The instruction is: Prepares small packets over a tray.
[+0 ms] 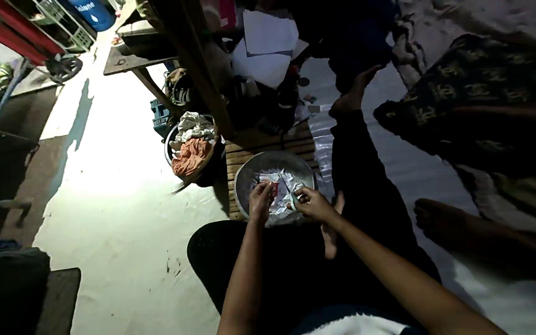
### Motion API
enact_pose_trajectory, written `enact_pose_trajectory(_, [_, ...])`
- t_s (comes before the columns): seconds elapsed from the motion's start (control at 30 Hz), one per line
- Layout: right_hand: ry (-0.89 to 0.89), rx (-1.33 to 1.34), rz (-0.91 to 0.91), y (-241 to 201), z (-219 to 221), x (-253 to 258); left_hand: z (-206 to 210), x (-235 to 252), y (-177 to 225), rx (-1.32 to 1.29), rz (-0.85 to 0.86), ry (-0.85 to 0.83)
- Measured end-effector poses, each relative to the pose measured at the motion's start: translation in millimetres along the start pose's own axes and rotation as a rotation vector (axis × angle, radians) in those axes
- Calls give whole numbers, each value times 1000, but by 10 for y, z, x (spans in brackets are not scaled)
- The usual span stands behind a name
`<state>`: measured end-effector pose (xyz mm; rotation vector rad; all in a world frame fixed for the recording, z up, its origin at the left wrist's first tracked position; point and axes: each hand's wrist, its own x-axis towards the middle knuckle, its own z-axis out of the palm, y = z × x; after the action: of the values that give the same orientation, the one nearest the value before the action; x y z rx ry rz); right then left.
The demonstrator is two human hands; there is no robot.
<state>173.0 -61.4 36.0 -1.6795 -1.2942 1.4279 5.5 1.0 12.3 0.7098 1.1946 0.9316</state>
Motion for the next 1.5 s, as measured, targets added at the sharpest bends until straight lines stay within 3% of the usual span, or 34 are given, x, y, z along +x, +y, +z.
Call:
enact_pose_trajectory(0.4, [30,-105,-67,-10,88,31,17,3,-18,-34,-9,-22])
enact_pose_trajectory(1.5, [62,22,-117,133,77,44,12,2,-19,-46,-47,-71])
